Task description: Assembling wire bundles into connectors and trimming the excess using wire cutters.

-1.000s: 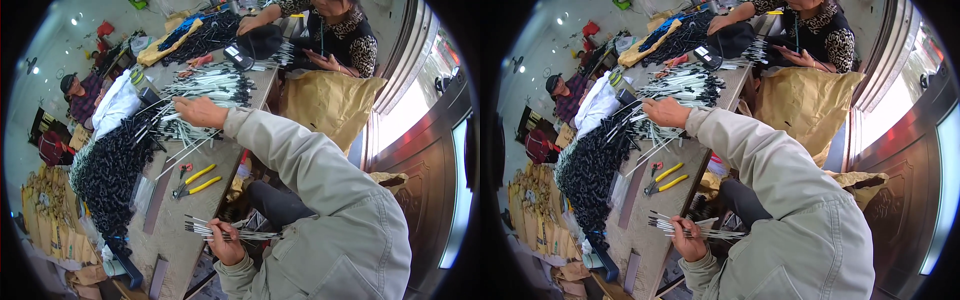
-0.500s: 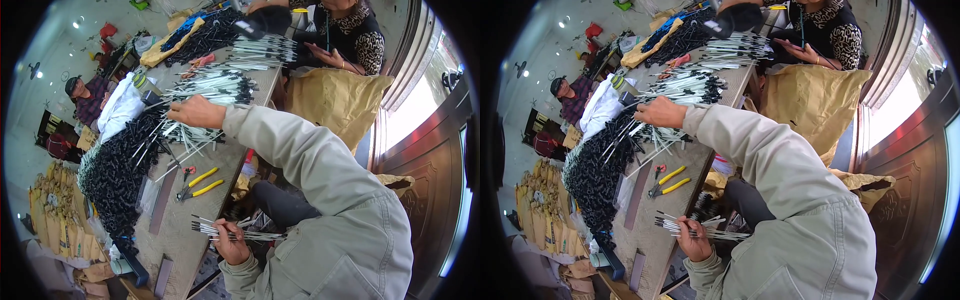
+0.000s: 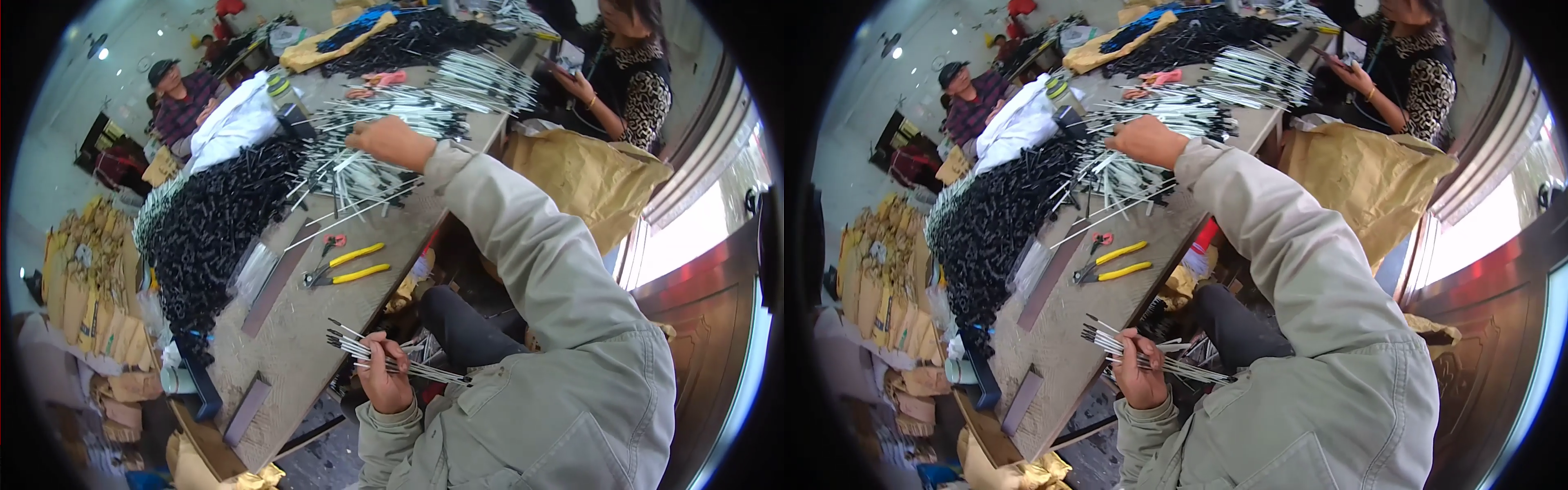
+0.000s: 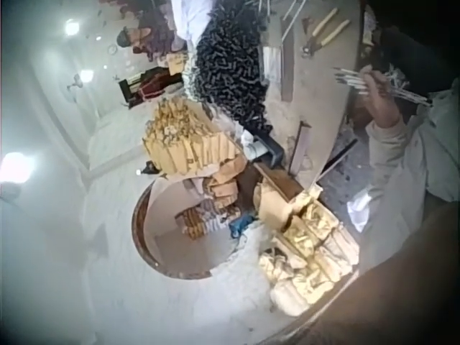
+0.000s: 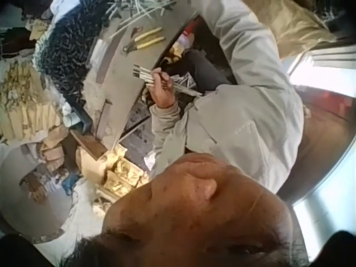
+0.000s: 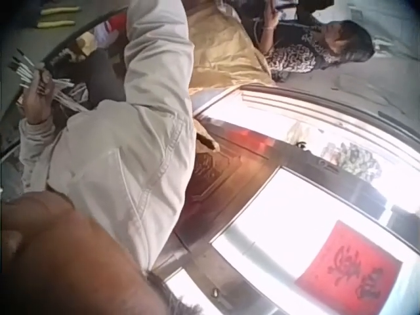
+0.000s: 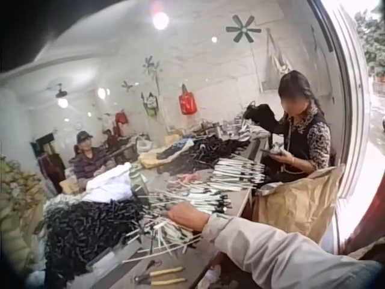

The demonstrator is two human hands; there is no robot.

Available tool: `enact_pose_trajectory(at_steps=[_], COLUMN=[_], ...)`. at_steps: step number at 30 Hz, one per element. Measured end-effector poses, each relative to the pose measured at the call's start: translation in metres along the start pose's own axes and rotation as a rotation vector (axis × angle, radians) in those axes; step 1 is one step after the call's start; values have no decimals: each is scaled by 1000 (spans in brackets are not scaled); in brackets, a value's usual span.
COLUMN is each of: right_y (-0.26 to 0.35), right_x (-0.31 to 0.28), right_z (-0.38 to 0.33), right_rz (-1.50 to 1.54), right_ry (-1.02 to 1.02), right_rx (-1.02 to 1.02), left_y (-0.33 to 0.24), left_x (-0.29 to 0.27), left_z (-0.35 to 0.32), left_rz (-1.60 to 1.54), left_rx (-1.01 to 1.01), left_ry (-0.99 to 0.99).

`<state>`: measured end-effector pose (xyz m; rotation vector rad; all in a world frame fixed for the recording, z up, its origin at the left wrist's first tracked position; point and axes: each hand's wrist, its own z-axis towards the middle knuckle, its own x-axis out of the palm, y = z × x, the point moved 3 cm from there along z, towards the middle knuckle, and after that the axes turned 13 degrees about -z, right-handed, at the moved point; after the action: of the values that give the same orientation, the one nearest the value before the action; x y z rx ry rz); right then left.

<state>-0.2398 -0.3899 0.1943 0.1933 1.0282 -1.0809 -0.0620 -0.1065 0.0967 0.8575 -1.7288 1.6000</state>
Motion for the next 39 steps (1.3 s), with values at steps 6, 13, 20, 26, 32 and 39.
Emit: enact_pose_trajectory(at_steps=[6, 13, 20, 26, 32, 39], right_y=[51, 18, -4, -37, 32, 55], right_x=[-4, 21, -34, -26, -40, -15], right_z=[20, 15, -38, -50, -23, -26], right_rz=[-110, -267, -343, -367, -470, -415], right_ry=[-70, -95, 75, 229, -42, -222], right_rx=[-64, -80, 102, 127, -339, -180], left_y=[4, 0, 1, 6, 5, 8], left_x=[1, -6, -13, -9, -13, -12], left_z=[0, 0, 8, 9, 8, 7], left_rz=[28, -56, -42, -25, -60, -52], left_rx=[-10, -7, -15, -34, -13, -43], left_ry=[1, -23, -56, -20, -58, -56])
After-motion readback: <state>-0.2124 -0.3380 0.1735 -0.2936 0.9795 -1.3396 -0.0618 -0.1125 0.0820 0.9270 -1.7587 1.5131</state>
